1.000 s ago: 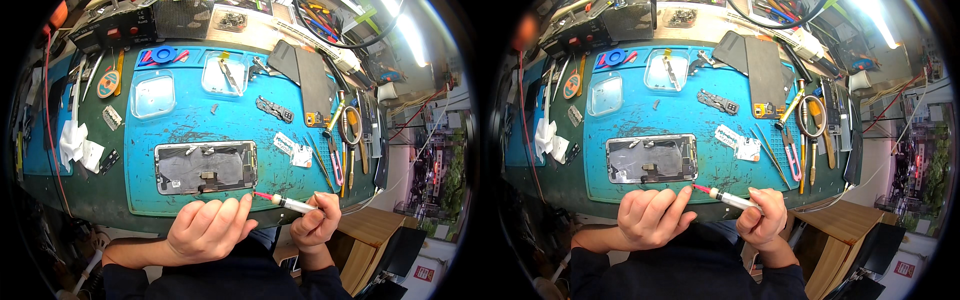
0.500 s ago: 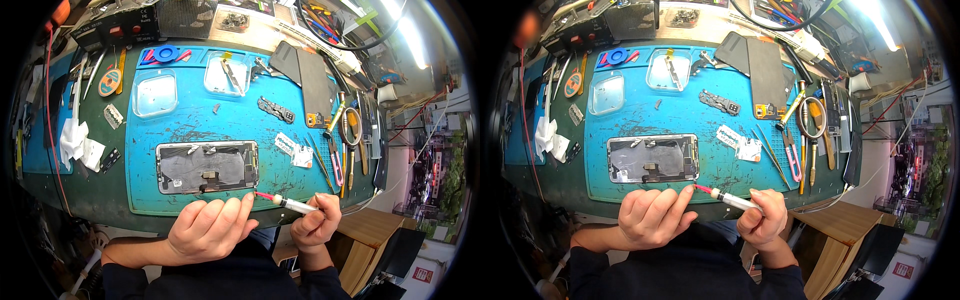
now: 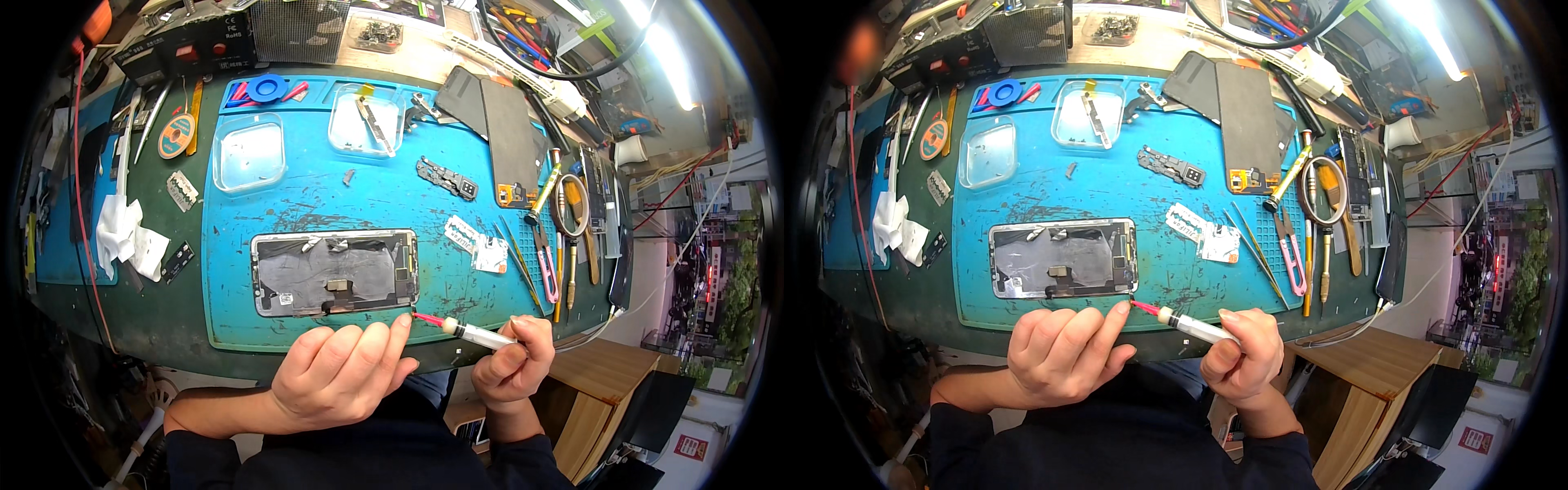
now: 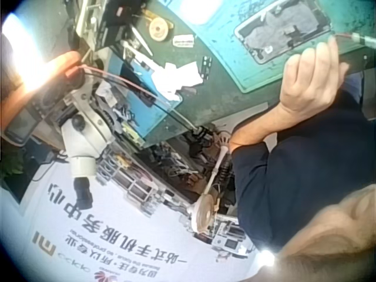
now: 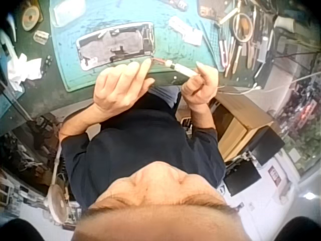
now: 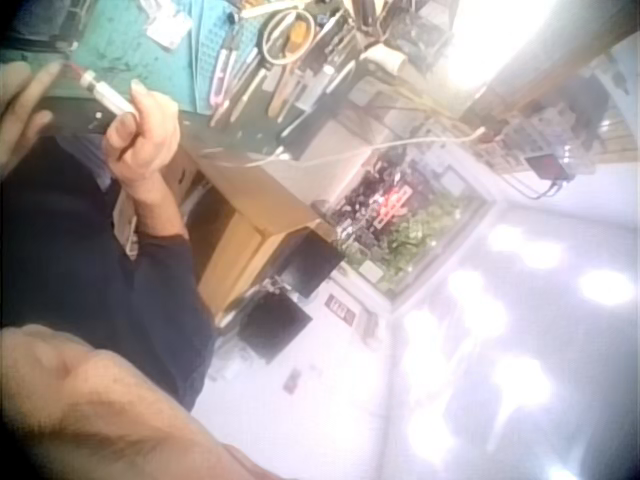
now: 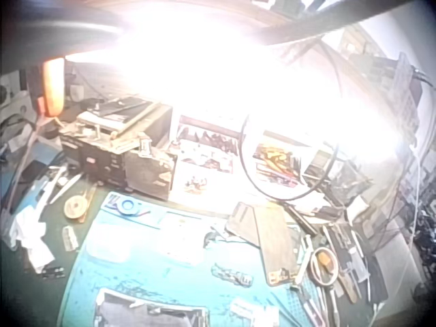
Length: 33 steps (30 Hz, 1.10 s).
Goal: The person repairs a smartphone by disassembling the device, removing the battery, and applying adhesive to the frame. They then reassemble the phone, connecting the display and securing the back cover. Finally, the person tests the device by plugging in a charger and interacting with the touchscreen.
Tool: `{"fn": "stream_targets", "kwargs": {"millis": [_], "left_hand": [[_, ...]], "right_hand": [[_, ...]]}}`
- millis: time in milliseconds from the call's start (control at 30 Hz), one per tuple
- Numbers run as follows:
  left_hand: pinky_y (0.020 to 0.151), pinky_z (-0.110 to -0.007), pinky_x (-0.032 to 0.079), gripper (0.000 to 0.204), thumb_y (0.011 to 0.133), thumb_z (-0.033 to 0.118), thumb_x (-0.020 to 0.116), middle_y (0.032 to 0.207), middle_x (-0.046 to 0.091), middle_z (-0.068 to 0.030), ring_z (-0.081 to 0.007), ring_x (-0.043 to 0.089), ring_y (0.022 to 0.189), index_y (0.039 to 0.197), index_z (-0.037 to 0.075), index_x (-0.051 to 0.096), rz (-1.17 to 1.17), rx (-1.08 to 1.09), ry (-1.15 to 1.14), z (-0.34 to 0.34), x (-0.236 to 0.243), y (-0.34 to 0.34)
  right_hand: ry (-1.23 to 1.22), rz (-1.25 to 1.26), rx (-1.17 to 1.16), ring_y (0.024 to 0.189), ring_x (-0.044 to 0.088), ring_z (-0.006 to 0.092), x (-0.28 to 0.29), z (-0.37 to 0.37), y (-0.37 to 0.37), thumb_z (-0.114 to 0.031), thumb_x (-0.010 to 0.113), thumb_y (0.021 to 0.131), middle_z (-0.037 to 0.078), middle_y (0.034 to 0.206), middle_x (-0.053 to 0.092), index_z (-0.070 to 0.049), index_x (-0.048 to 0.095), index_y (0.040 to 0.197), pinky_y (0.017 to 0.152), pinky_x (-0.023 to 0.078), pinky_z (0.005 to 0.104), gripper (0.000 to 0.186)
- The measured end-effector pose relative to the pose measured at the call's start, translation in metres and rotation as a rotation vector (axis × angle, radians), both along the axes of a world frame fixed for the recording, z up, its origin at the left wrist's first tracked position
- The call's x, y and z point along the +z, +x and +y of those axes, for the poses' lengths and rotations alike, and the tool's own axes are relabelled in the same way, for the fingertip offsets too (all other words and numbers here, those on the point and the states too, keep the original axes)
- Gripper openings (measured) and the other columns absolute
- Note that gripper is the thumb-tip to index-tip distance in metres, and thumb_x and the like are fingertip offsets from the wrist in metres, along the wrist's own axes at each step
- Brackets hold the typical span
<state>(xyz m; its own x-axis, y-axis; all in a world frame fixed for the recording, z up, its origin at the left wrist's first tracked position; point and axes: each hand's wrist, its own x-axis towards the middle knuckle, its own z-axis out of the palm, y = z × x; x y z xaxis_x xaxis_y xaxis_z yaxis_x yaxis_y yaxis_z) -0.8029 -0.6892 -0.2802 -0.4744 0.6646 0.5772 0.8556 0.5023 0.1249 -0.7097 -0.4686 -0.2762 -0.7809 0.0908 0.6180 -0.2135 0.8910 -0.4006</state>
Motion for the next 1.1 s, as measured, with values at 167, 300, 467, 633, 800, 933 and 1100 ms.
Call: {"fn": "stream_targets", "kwargs": {"millis": [167, 300, 467, 633, 800, 933, 1100], "left_hand": [[0.077, -0.029, 0.044, 0.031, 0.1, 0.034, 0.063, 0.099, 0.064, 0.0038, -0.0118, 0.058, 0.085, 0.11, 0.011, 0.081, 0.006, 0.004, -0.003, -0.001, 0.0, 0.001], [0.078, -0.029, 0.045, 0.031, 0.099, 0.034, 0.063, 0.099, 0.064, 0.0033, -0.0129, 0.057, 0.086, 0.109, 0.011, 0.081, -0.008, 0.003, 0.007, 0.0, 0.0, 0.001], [0.08, -0.03, 0.045, 0.03, 0.099, 0.033, 0.064, 0.102, 0.063, 0.0026, -0.0133, 0.056, 0.088, 0.11, 0.011, 0.081, -0.029, -0.004, 0.004, -0.001, 0.001, 0.0], [0.079, -0.03, 0.044, 0.032, 0.1, 0.033, 0.061, 0.104, 0.062, 0.0027, -0.0129, 0.055, 0.088, 0.113, 0.01, 0.08, -0.012, -0.008, -0.023, -0.001, 0.001, 0.0], [0.079, -0.029, 0.043, 0.034, 0.102, 0.034, 0.059, 0.104, 0.062, 0.0029, -0.0122, 0.055, 0.088, 0.116, 0.011, 0.079, -0.006, -0.013, -0.047, -0.001, 0.002, 0.0], [0.08, -0.029, 0.043, 0.034, 0.102, 0.034, 0.059, 0.105, 0.061, 0.0029, -0.0119, 0.055, 0.089, 0.117, 0.01, 0.079, -0.004, -0.016, -0.06, -0.002, 0.003, 0.0], [0.08, -0.029, 0.043, 0.035, 0.102, 0.035, 0.06, 0.105, 0.061, 0.0031, -0.0117, 0.054, 0.089, 0.118, 0.01, 0.079, 0.001, -0.016, -0.064, -0.001, 0.002, 0.0]], "right_hand": [[0.006, 0.003, 0.0, 0.066, 0.046, 0.0131, 0.0, 0.0, 0.0, -0.019, 0.045, 0.11, 0.011, 0.089, 0.051, 0.005, 0.051, 0.124, 0.057, 0.039, 0.0274, 0.028], [-0.008, 0.05, 0.034, 0.065, 0.046, 0.0135, -0.004, 0.002, 0.001, -0.022, 0.047, 0.111, 0.011, 0.091, 0.051, 0.002, 0.049, 0.126, 0.056, 0.041, 0.0282, 0.028], [-0.112, 0.124, 0.106, 0.064, 0.047, 0.0141, -0.011, 0.003, 0.001, -0.027, 0.052, 0.11, 0.011, 0.097, 0.05, -0.002, 0.046, 0.127, 0.055, 0.043, 0.0294, 0.03], [-0.091, 0.13, 0.125, 0.064, 0.048, 0.0145, -0.01, 0.002, -0.002, -0.027, 0.055, 0.11, 0.011, 0.099, 0.05, -0.004, 0.046, 0.121, 0.055, 0.043, 0.03, 0.028], [-0.085, 0.123, 0.116, 0.064, 0.049, 0.0148, -0.01, 0.002, -0.002, -0.028, 0.055, 0.11, 0.012, 0.1, 0.05, -0.004, 0.046, 0.119, 0.055, 0.043, 0.0301, 0.028], [-0.085, 0.105, 0.117, 0.065, 0.049, 0.015, -0.01, 0.001, -0.002, -0.028, 0.053, 0.11, 0.012, 0.1, 0.05, -0.004, 0.046, 0.12, 0.056, 0.044, 0.0303, 0.028], [-0.079, 0.083, 0.115, 0.065, 0.049, 0.0154, -0.008, 0.001, -0.001, -0.029, 0.052, 0.111, 0.012, 0.099, 0.05, -0.004, 0.045, 0.121, 0.057, 0.044, 0.0306, 0.027]]}}
